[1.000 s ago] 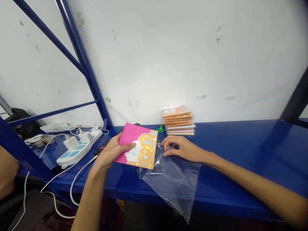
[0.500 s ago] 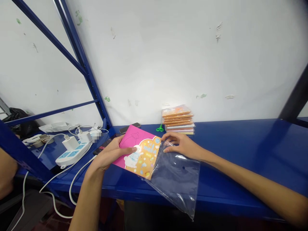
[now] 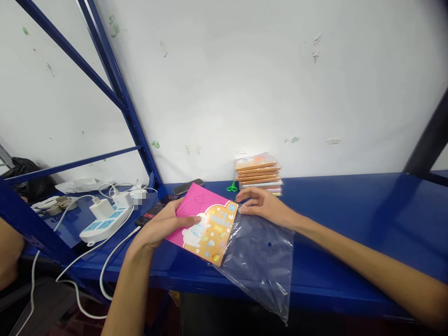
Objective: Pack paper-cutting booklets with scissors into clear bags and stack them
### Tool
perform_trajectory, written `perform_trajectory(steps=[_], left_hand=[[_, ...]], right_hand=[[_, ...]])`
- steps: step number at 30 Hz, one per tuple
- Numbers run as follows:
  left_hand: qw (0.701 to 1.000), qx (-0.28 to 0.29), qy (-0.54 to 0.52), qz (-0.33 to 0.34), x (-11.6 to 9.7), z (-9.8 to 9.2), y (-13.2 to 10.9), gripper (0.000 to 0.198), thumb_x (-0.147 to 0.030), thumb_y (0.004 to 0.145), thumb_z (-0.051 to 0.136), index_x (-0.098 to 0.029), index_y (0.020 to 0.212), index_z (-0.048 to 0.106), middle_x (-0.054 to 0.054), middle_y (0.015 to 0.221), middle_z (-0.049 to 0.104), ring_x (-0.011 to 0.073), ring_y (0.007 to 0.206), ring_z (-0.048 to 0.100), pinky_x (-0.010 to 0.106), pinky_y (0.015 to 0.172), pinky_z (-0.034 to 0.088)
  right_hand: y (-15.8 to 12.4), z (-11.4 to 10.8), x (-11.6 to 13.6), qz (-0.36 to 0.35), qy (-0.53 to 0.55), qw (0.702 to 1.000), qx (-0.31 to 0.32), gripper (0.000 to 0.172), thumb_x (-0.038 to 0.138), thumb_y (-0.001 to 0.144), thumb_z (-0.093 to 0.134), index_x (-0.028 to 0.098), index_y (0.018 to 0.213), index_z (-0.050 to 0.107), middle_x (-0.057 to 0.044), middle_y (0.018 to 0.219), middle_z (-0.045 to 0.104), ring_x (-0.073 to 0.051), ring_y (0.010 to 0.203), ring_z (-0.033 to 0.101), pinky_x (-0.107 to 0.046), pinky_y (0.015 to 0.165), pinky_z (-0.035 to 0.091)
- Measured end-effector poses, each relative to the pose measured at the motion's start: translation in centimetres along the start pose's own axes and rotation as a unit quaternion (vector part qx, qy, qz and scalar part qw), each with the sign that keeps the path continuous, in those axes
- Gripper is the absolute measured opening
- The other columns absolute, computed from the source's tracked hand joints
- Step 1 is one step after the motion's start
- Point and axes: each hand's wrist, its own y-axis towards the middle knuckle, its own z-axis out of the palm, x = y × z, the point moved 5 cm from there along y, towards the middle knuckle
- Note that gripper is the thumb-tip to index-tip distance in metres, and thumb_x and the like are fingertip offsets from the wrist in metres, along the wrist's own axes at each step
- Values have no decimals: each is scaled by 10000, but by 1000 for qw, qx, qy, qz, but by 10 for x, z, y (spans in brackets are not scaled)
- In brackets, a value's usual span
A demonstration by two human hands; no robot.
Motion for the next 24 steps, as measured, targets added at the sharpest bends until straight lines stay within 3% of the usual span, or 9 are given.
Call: perform_trajectory(steps=[6, 18, 24], left_hand=[[1000, -6, 2, 2, -1, -1, 0, 641, -260, 675, 854, -181, 1269, 626, 106, 1063, 789, 271, 840, 769, 303, 668, 621], [1000, 1, -9, -8, 1, 0, 1, 612, -194, 691, 832, -191, 1267, 626, 93, 1031, 795, 266, 844, 768, 313, 680, 625], [999, 38, -16, -6, 4, 5, 3, 611, -225, 718, 828, -195, 1295, 629, 95, 1038, 796, 277, 840, 771, 331, 692, 630]], right_hand=[[-2, -4, 6, 22, -13, 999, -37, 393, 356, 733, 849, 257, 1054, 646, -57, 1101, 745, -249, 1035, 718, -515, 998, 544], [-1, -5, 6, 15, 1, 1000, -26, 320, 335, 769, 820, 249, 1032, 660, -61, 1084, 755, -242, 1039, 715, -505, 992, 546], [0, -2, 4, 13, -1, 1000, -24, 308, 356, 765, 822, 243, 1008, 669, -66, 1066, 756, -248, 1056, 707, -495, 990, 544]])
